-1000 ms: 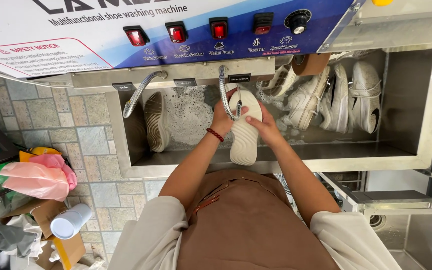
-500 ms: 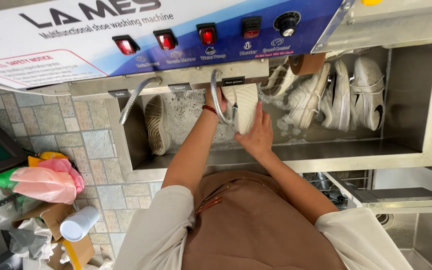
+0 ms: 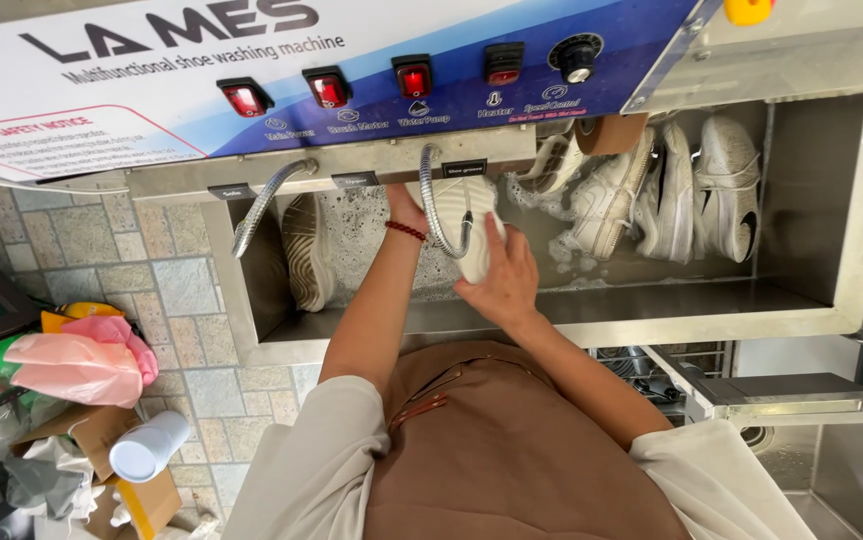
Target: Cleaning and scrubbing sneakers using a specialized shoe washing station with water nozzles and brushes.
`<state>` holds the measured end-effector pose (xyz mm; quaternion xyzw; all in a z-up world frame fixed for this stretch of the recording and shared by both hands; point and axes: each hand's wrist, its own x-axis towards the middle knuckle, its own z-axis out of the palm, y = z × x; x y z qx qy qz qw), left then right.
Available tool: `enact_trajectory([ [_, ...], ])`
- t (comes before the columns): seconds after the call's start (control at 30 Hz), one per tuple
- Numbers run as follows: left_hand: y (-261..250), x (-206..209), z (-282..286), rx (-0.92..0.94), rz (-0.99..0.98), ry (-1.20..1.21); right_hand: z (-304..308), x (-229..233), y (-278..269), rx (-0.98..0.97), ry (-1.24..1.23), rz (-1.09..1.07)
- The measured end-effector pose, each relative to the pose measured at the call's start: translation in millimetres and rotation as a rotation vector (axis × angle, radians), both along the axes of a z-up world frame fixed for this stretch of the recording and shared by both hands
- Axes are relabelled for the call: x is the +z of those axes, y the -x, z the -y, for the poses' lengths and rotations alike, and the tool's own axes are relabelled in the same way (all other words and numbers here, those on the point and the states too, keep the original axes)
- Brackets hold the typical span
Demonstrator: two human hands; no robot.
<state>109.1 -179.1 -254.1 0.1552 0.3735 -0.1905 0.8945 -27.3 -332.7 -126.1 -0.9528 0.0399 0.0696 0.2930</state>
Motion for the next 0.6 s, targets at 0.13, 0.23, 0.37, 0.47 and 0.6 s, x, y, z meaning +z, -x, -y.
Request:
enact_trajectory([
  [0.13,8.3,-72.2,6.9,-0.022,0.015,-0.263,3.9,-3.2,12.1,-0.034,-0.004,0.042],
  [0.23,6.9,-57.2,13.8,0.033,-0.053,-0.28,0.9,3.0,10.4,-0.059,0.032,0.134],
  [0.37,5.4,-53.3,15.4,-0.033,-0.036,-0.229,0.1,4.3,17.0,-0.055,0.045,0.154],
  [0.47,13.7,-50.0,22.7,-0.021,-0.001,-0.155,-0.3,7.2,27.0,-0.061,0.051,0.178],
  [0.6,20.6,-70.1,26.6,-0.108,0.161,-0.128,4.2,7.0,37.7,-0.069,0.078,0.217],
])
